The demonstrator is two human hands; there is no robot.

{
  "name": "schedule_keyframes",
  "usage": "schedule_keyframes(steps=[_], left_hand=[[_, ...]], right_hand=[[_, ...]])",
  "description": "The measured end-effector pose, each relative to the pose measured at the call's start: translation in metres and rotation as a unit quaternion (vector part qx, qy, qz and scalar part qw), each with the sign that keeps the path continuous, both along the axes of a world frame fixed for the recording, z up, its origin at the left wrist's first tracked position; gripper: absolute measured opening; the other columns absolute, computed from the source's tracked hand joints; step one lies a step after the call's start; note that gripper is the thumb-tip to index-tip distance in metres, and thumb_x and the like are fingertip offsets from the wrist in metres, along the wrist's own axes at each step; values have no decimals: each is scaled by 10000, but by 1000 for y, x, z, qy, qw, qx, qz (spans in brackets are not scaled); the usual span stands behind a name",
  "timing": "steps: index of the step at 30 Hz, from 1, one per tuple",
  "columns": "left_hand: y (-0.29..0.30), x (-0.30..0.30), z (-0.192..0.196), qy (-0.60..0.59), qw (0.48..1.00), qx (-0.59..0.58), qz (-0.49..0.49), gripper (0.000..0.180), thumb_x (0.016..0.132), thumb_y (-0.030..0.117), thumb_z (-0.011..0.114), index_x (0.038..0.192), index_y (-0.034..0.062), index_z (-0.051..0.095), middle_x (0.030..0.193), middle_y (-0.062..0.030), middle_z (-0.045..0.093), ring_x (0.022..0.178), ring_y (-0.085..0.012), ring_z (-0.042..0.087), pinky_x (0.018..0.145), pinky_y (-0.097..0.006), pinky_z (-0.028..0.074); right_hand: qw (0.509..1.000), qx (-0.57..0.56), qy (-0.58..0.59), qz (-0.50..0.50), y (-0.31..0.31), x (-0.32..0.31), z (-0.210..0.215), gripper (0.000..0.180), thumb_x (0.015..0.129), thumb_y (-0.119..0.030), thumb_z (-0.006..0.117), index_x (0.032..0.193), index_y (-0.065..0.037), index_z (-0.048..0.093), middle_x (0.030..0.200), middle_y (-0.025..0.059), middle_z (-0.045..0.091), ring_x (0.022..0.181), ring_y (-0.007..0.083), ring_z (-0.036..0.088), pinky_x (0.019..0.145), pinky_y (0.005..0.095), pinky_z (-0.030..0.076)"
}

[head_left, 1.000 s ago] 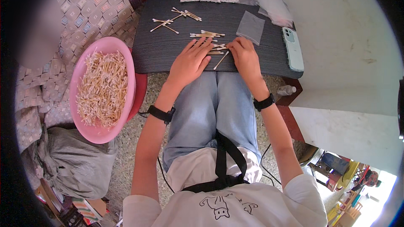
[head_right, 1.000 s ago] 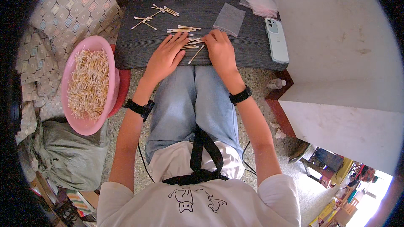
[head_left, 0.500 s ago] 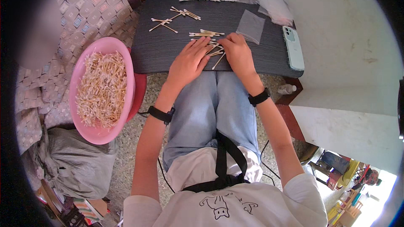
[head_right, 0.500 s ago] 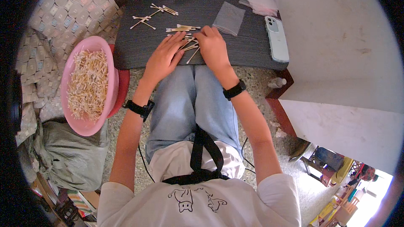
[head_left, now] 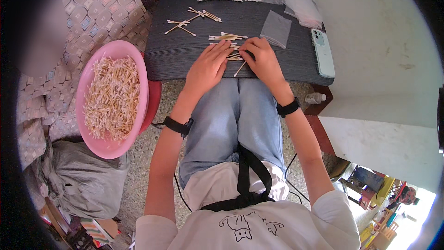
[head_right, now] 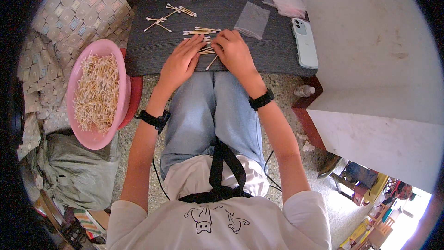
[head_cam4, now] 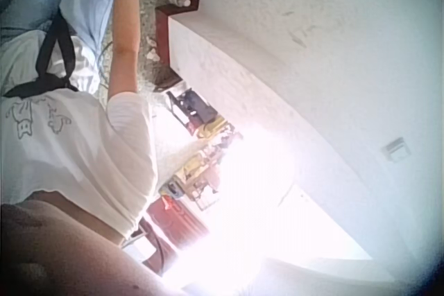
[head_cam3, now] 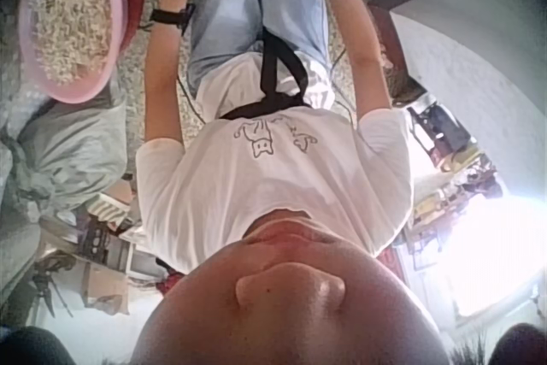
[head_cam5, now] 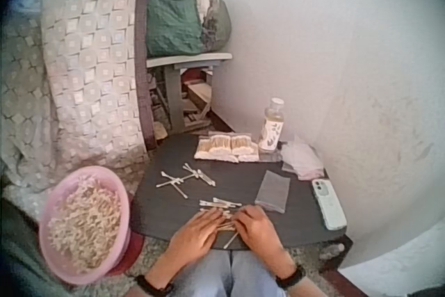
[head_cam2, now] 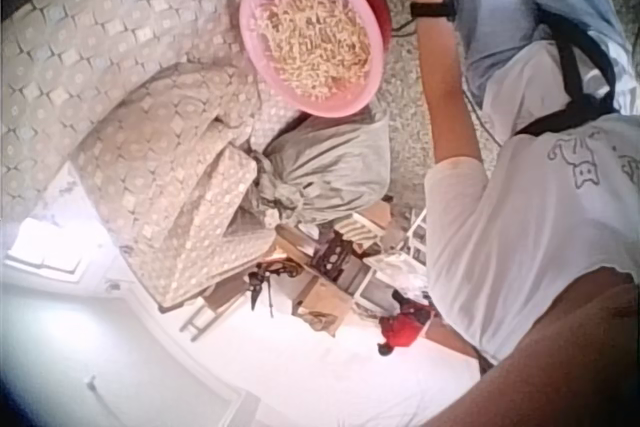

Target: The recorder is sorting cotton swabs and packing them into small resealable plastic bags at a workstation.

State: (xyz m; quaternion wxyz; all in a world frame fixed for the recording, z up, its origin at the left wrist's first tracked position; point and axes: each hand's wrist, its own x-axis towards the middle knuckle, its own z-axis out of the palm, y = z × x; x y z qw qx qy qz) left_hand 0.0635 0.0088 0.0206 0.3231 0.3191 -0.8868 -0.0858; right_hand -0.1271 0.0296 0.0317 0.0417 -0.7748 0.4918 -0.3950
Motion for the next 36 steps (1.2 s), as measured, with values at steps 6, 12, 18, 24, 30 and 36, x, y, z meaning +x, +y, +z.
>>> schedule_keyframes(steps=[6, 12, 18, 24, 30, 36], left_hand=[[3, -3, 0, 24, 999, 21, 24, 299, 876, 75, 520, 1165, 9, 559, 1291, -120, 525, 1238, -256, 463, 1040, -380, 383], [1, 0, -2, 5, 1000, 1, 6, 316, 871, 83, 534, 1179, 13, 557, 1306, -118, 510, 1240, -258, 458, 1027, -380, 398], [-4, 2, 0, 4, 999, -32, 30, 348, 875, 116, 556, 1207, 16, 527, 1332, -144, 477, 1265, -304, 422, 1047, -394, 369], [-2, 3, -3, 56, 997, 48, 16, 509, 838, 223, 638, 1271, 22, 464, 1378, -175, 414, 1304, -320, 372, 1049, -403, 359], [2, 2, 8, 37, 997, 70, 14, 781, 747, 357, 728, 1350, 23, 361, 1419, -170, 358, 1327, -328, 333, 1049, -403, 362], [2, 1, 4, 44, 998, 51, 0, 788, 746, 308, 733, 1360, 24, 330, 1423, -168, 344, 1336, -335, 313, 1067, -409, 340]], right_hand=[[997, -29, -19, -63, 3, -1, -7, 153, 768, 28, 583, 896, -19, 653, 891, 116, 578, 860, 301, 547, 779, 385, 464], [1000, 14, -7, -27, 0, -2, -9, 303, 732, 100, 558, 990, -25, 658, 951, 128, 578, 899, 300, 550, 793, 379, 454], [1000, -8, -25, -3, -3, 6, -7, 395, 741, 136, 492, 1082, -18, 616, 1057, 146, 560, 980, 320, 545, 860, 375, 444], [986, 74, -151, 8, 5, 21, -5, 429, 821, 105, 448, 1226, -29, 498, 1252, 180, 463, 1177, 357, 453, 994, 392, 374], [981, 91, -159, 70, 1, 16, 1, 541, 798, 101, 459, 1317, -34, 386, 1343, 196, 382, 1312, 384, 309, 1089, 416, 273], [981, 124, -119, 95, 12, 3, 4, 605, 750, 15, 580, 1319, -56, 389, 1343, 180, 402, 1331, 390, 273, 1116, 456, 218]])
